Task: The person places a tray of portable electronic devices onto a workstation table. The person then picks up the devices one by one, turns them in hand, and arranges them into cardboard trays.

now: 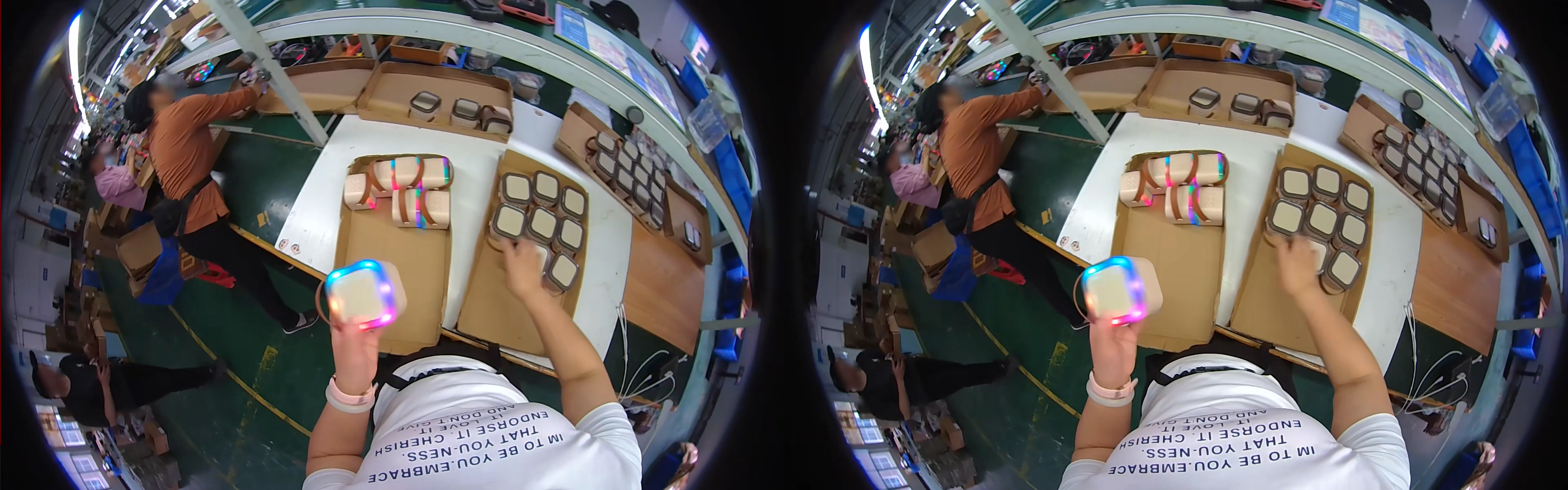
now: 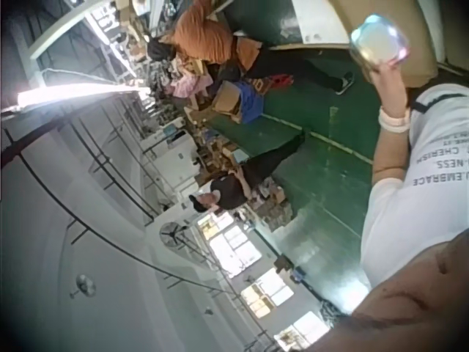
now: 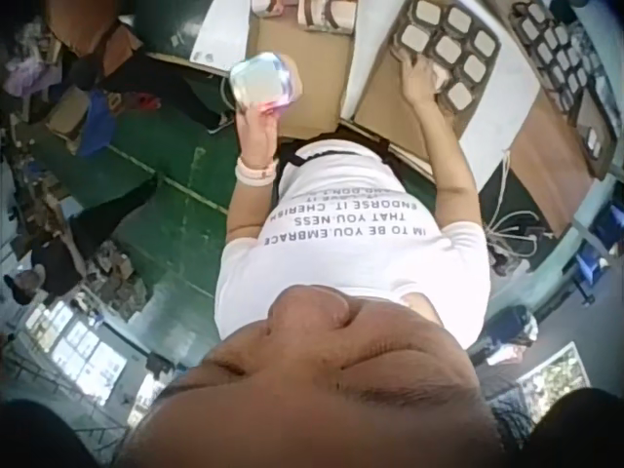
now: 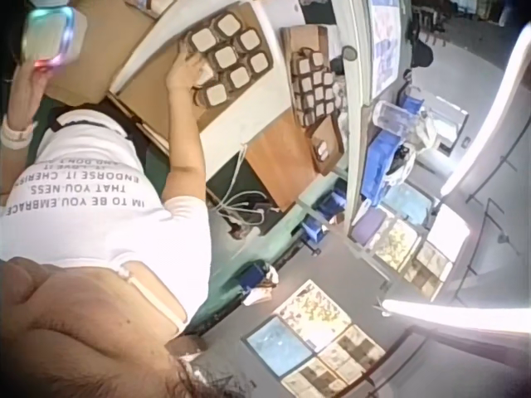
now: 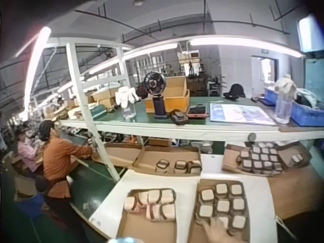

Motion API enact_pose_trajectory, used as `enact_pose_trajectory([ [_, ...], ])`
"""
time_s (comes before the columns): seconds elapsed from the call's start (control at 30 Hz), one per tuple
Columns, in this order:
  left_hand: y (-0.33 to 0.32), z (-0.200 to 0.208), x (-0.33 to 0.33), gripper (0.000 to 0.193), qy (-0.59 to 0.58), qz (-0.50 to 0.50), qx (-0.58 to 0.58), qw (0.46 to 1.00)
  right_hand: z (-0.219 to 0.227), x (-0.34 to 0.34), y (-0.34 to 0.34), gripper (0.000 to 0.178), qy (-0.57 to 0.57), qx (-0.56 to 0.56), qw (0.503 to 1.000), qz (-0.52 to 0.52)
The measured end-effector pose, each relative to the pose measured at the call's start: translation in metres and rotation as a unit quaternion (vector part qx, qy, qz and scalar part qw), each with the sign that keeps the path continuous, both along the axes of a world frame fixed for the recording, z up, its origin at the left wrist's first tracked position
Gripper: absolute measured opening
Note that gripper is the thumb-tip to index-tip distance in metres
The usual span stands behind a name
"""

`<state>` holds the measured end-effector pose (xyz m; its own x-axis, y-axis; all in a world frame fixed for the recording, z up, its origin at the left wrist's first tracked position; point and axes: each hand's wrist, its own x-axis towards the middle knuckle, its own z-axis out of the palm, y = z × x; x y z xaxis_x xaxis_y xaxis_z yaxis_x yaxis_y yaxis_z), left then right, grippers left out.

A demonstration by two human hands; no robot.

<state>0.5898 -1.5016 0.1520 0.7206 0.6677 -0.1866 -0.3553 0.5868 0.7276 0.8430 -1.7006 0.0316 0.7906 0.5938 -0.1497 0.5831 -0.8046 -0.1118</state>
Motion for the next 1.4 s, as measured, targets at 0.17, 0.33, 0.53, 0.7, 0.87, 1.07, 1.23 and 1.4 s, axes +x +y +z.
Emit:
enact_pose_trajectory([
  [0.17, -0.012, -0.011, 0.028, 0.075, 0.245, 0.021, 0.578, 0.778, 0.055, -0.085, 0.041, 0.083, 0.582, 0.461, 0.67, -0.006],
  [0.33, -0.052, -0.027, 0.057, 0.067, 0.201, 0.043, 0.791, 0.577, 0.058, -0.122, 0.065, 0.08, 0.699, 0.647, 0.265, -0.154],
  [0.53, -0.049, -0.028, 0.076, 0.069, 0.122, -0.202, 0.663, 0.71, 0.035, -0.103, 0.02, 0.071, 0.633, 0.658, 0.318, -0.255],
  [0.7, -0.036, -0.107, 0.088, 0.076, 0.266, -0.31, 0.57, 0.713, -0.001, -0.107, -0.058, 0.065, 0.572, 0.656, 0.341, -0.354],
  [0.87, -0.018, -0.209, 0.11, 0.08, 0.429, -0.362, 0.621, 0.546, 0.014, -0.121, -0.099, 0.061, 0.547, 0.691, 0.271, -0.388],
  [1.07, -0.04, -0.188, 0.132, 0.064, 0.499, -0.428, 0.586, 0.474, 0.019, -0.119, -0.117, 0.07, 0.446, 0.735, 0.345, -0.377],
  [1.23, -0.016, -0.195, 0.138, 0.063, 0.45, -0.481, 0.566, 0.495, 0.015, -0.104, -0.089, 0.081, 0.419, 0.725, 0.381, -0.392],
  [1.4, 0.021, -0.202, 0.148, 0.064, 0.371, -0.546, 0.644, 0.386, 0.036, -0.101, -0.074, 0.091, 0.389, 0.712, 0.443, -0.381],
])
